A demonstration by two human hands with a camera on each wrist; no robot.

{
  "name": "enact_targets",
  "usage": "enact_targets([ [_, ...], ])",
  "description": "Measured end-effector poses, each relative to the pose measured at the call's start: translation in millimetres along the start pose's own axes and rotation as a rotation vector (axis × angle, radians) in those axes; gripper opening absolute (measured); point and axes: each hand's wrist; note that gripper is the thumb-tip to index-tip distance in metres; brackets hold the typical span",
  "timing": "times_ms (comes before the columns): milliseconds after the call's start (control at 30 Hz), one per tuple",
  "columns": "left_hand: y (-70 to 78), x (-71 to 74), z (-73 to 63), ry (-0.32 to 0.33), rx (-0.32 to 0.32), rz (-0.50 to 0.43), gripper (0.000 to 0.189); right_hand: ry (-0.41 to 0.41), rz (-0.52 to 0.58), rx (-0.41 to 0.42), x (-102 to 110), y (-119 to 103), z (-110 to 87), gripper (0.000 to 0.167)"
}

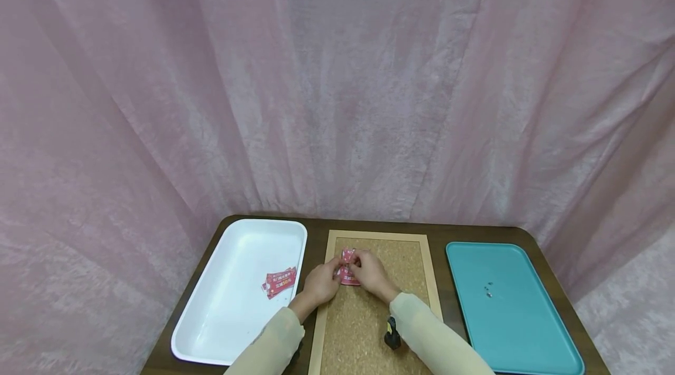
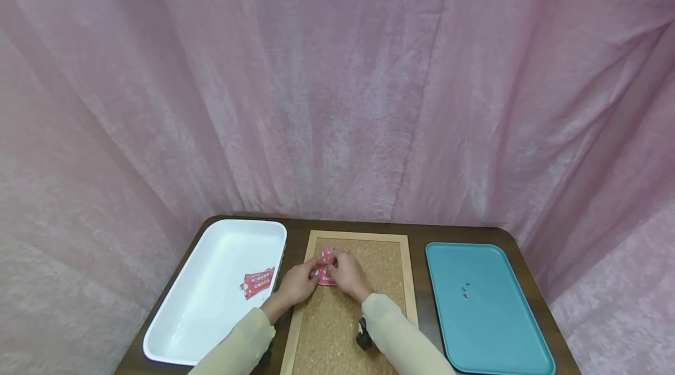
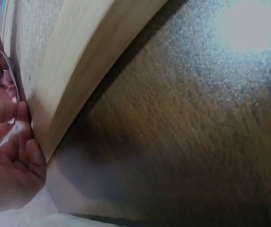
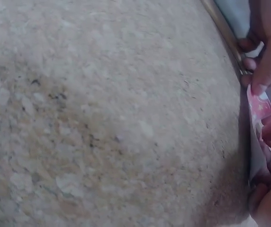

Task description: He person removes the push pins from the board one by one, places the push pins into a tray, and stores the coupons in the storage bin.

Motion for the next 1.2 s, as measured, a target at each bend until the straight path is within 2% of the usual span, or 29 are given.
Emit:
enact_targets([
  [233,-3.4,-2.0,3.8,-0.024,0.02,-0.023,0.036,0.056,0.183,-0.067,6.3,9.1,2.1,0.006],
  [433,-6.5,0.0,6.7,-0.036,0.015,-0.075,0.038,0.068,0.239,-0.055,10.5,17.5,3.0,0.008],
  [633,-6.4,11.8,7.6,-0.02,0.013,-0.117,0.035,0.022,0.263,-0.037,23.6,18.8,0.1,0.003],
  [900,-3.4,23.6,6.8,0.003,-0.021,-0.131,0.034,-0.004,0.285,-0.006,53.2,21.7,-3.0,0.009],
  [1200,7.5,35.0,6.2,0.03,-0.064,-0.141,0.036,-0.013,0.212,0.019,82.1,27.5,-9.1,0.008],
])
Point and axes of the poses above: each hand's wrist, its own z-axis towards the middle knuckle, its own x-axis out of the back of the hand, y = z × x, and after that the axes turned 7 degrees about x, right-handed
